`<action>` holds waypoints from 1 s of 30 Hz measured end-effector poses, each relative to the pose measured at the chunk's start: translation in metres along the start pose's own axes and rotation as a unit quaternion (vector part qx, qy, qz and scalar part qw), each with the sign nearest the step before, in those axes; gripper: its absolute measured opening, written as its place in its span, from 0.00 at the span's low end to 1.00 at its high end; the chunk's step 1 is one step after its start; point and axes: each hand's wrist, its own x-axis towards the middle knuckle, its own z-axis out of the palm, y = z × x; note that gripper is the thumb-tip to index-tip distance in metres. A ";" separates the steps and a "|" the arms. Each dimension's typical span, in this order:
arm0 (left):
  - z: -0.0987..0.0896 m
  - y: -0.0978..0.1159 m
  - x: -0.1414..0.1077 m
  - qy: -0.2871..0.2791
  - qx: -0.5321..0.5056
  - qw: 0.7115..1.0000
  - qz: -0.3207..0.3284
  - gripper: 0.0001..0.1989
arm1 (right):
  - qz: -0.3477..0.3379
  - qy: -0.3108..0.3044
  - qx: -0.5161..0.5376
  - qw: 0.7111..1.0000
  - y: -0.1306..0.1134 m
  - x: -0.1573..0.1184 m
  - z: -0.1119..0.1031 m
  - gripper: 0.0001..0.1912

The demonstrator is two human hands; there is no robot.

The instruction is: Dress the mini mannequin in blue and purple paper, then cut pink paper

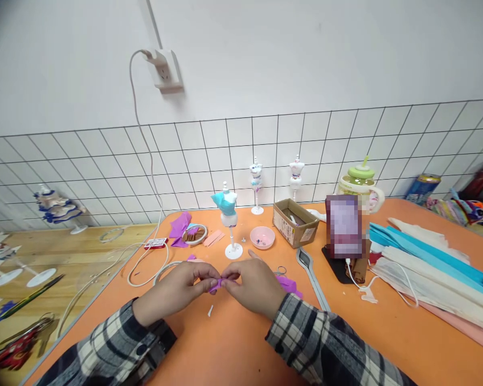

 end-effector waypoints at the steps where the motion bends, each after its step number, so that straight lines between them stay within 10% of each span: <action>1: -0.003 0.005 0.002 -0.002 0.003 1.000 -0.001 0.11 | -0.011 0.020 -0.015 1.000 0.000 0.001 -0.004 0.11; 12: -0.007 0.024 0.029 -0.016 -0.017 0.999 -0.023 0.15 | 0.018 0.003 -0.018 1.000 0.009 -0.003 -0.037 0.16; 17: -0.032 -0.008 0.054 0.209 -0.012 0.973 -0.098 0.39 | -0.017 0.107 -0.015 0.994 0.008 -0.003 -0.070 0.11; 20: -0.035 -0.024 0.083 0.305 -0.117 0.945 0.009 0.55 | -0.045 0.096 0.063 0.992 -0.013 0.000 -0.083 0.11; 24: -0.016 -0.021 0.121 0.250 -0.283 0.909 0.176 0.54 | -0.071 0.109 0.129 0.983 -0.047 0.008 -0.085 0.08; 30: 0.000 0.000 0.123 0.223 -0.307 0.909 0.171 0.23 | -0.094 0.147 0.149 0.973 -0.058 0.016 -0.082 0.06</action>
